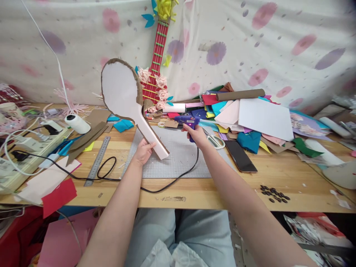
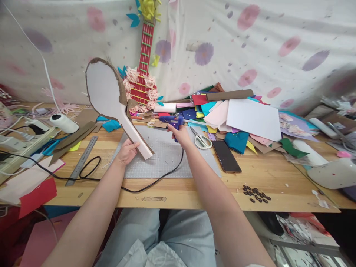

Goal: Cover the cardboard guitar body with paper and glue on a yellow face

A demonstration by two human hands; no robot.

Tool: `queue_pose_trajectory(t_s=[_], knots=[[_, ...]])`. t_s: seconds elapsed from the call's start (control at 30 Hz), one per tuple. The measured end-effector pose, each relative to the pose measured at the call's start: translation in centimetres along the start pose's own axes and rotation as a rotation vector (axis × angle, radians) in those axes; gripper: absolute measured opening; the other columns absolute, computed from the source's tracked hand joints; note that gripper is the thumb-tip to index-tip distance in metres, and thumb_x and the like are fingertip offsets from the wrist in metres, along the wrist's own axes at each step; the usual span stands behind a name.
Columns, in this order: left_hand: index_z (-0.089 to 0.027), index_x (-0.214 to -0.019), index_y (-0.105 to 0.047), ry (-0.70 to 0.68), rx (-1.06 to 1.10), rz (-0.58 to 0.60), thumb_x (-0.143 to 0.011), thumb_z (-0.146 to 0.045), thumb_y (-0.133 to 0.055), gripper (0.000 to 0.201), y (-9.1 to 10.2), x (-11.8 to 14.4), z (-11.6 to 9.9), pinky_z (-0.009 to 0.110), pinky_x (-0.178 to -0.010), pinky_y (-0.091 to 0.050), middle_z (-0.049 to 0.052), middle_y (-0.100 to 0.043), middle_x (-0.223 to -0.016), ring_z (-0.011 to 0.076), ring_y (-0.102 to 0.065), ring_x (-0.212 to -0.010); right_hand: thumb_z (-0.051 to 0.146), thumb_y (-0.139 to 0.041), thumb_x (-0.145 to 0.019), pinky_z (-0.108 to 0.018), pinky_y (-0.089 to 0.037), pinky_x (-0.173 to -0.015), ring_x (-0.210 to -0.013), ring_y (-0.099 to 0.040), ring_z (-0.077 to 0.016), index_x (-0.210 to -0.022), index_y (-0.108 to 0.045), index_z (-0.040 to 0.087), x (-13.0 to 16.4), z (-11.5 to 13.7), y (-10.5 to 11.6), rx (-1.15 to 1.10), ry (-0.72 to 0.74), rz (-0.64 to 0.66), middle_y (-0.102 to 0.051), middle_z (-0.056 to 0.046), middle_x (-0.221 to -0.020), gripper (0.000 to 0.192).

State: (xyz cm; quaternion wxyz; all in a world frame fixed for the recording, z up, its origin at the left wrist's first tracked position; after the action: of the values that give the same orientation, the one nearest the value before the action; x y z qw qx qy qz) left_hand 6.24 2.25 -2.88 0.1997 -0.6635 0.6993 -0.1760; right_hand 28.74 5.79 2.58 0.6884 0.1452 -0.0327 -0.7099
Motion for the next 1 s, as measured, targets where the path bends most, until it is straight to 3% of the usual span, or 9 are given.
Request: queue_pose_trajectory(t_s=[0.17,0.3,0.4,0.53,0.63,0.73,0.83,0.93,1.0], knots=[[-0.018,-0.079,-0.059,-0.067,0.036,-0.042,-0.051,-0.019,-0.078,0.034,0.4,-0.4,-0.5,0.032,-0.08,-0.043,-0.001,-0.065,-0.076,0.015,-0.06,-0.077,0.056,-0.057,-0.07,-0.024,-0.037,-0.044,-0.047,-0.05,-0.0114,-0.078,-0.061,0.015,1.5,-4.4,3.6,0.303,-0.115,-0.078,-0.064,-0.006,-0.069,0.042],[-0.019,-0.079,-0.057,-0.103,0.048,-0.094,-0.051,-0.02,-0.078,0.035,1.0,-0.6,-0.5,0.031,-0.081,-0.043,-0.002,-0.065,-0.078,0.0146,-0.06,-0.079,0.055,-0.058,-0.07,-0.031,-0.042,-0.058,-0.068,-0.06,-0.0229,-0.08,-0.061,0.016,1.8,-5.6,4.4,0.626,-0.084,-0.204,-0.064,-0.009,-0.071,0.04],[-0.02,-0.077,-0.056,-0.145,0.053,-0.148,-0.05,-0.02,-0.079,0.036,1.4,-0.8,-0.6,0.031,-0.082,-0.042,-0.003,-0.065,-0.077,0.0142,-0.06,-0.081,0.056,-0.052,-0.076,-0.034,-0.042,-0.066,-0.079,-0.061,-0.0266,-0.089,-0.06,0.016,1.6,-6.2,4.5,0.769,-0.104,-0.261,-0.064,-0.012,-0.08,0.043],[-0.02,-0.076,-0.056,-0.186,0.075,-0.227,-0.046,-0.019,-0.08,0.038,2.0,-1.0,-0.6,0.029,-0.084,-0.042,-0.004,-0.064,-0.076,0.0126,-0.06,-0.08,0.056,-0.057,-0.072,-0.036,-0.04,-0.075,-0.093,-0.055,-0.0281,-0.096,-0.054,0.013,2.1,-5.4,5.3,0.85,-0.011,-0.406,-0.061,-0.016,-0.096,0.05],[-0.02,-0.076,-0.056,-0.198,0.077,-0.244,-0.046,-0.019,-0.08,0.039,2.1,-1.2,-0.6,0.029,-0.085,-0.042,-0.004,-0.065,-0.077,0.0125,-0.06,-0.082,0.059,-0.059,-0.069,-0.036,-0.038,-0.075,-0.091,-0.052,-0.0286,-0.086,-0.053,0.014,3.7,-3.3,6.0,0.923,0.07,-0.54,-0.059,-0.016,-0.092,0.049],[-0.021,-0.077,-0.056,-0.201,0.069,-0.22,-0.048,-0.021,-0.08,0.038,1.9,-1.3,-0.6,0.03,-0.085,-0.042,-0.004,-0.065,-0.077,0.0135,-0.06,-0.084,0.058,-0.054,-0.074,-0.03,-0.034,-0.062,-0.071,-0.053,-0.0222,-0.07,-0.05,0.02,4.8,-1.7,4.6,0.915,0.034,-0.366,-0.056,-0.007,-0.069,0.039],[-0.02,-0.076,-0.056,-0.186,0.088,-0.218,-0.046,-0.02,-0.081,0.039,1.6,-1.1,-0.7,0.029,-0.082,-0.043,-0.004,-0.065,-0.076,0.0133,-0.06,-0.08,0.056,-0.049,-0.078,-0.027,-0.027,-0.055,-0.058,-0.049,-0.017,-0.063,-0.048,0.021,5.8,0.0,1.4,0.824,0.077,-0.149,-0.051,-0.002,-0.057,0.038],[-0.019,-0.073,-0.056,-0.17,0.11,-0.237,-0.043,-0.018,-0.081,0.039,1.4,-0.8,-0.7,0.028,-0.079,-0.044,-0.004,-0.066,-0.075,0.012,-0.06,-0.075,0.058,-0.039,-0.083,-0.026,-0.024,-0.054,-0.057,-0.048,-0.0162,-0.066,-0.05,0.021,6.0,0.7,-0.7,0.749,0.061,-0.128,-0.053,-0.002,-0.059,0.042],[-0.018,-0.071,-0.056,-0.169,0.115,-0.243,-0.043,-0.018,-0.081,0.038,1.4,-0.7,-0.7,0.028,-0.078,-0.044,-0.004,-0.066,-0.074,0.0119,-0.06,-0.074,0.057,-0.029,-0.087,-0.026,-0.023,-0.054,-0.058,-0.049,-0.0166,-0.069,-0.053,0.02,5.7,0.5,-0.7,0.731,0.012,-0.186,-0.055,-0.003,-0.061,0.047]])
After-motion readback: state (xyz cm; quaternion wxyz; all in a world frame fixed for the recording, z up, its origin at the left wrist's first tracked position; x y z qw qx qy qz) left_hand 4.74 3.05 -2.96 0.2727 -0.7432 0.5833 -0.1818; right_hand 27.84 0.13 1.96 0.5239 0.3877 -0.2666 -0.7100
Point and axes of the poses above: each hand's wrist, its own x-axis away from the middle knuckle, its own y-axis out of the back of the hand, z = x × y, the point moved 6 cm from there along -x, towards the middle knuckle
